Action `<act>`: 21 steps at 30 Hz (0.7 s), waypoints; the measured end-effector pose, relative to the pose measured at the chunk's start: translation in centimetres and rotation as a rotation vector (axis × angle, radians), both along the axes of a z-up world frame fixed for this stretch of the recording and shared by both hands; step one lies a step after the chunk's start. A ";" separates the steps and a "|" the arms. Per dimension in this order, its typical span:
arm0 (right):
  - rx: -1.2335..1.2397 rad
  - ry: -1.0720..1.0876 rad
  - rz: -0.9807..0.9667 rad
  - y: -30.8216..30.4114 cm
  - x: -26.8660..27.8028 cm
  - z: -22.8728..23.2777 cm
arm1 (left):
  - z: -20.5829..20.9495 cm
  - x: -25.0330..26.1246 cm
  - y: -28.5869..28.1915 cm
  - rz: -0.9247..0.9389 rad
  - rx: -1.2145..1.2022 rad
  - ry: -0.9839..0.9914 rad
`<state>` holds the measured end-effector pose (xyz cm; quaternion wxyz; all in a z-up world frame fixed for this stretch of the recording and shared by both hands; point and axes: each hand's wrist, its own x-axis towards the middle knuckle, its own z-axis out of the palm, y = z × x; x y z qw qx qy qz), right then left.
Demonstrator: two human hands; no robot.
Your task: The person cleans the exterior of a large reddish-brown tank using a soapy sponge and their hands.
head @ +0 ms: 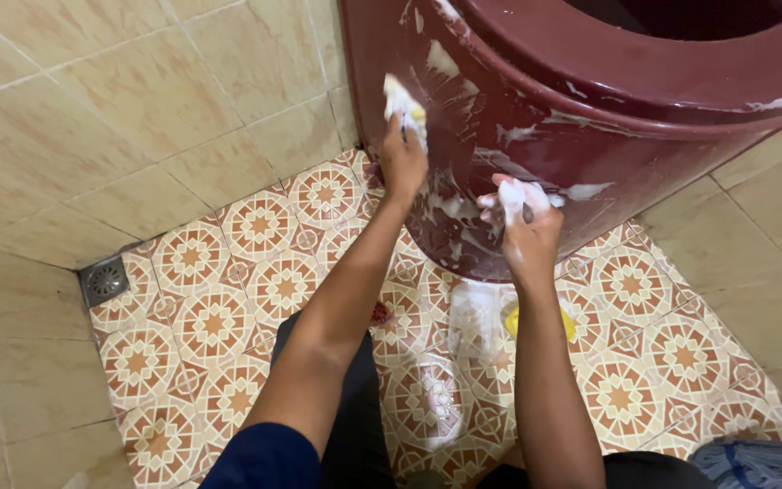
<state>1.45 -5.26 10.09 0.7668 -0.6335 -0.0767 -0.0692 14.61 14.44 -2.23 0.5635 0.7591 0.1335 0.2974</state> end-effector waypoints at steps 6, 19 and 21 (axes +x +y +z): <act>-0.016 0.015 -0.020 -0.8 0.1 -0.5 | -4.0 -3.3 -4.4 0.156 0.346 -0.147; -0.054 -0.110 -0.110 -3.7 -1.6 3.8 | -2.2 -12.0 -14.6 0.269 0.268 0.093; -0.014 -0.120 -0.137 -4.4 -1.6 4.9 | 1.0 -12.6 -13.3 0.215 0.410 0.014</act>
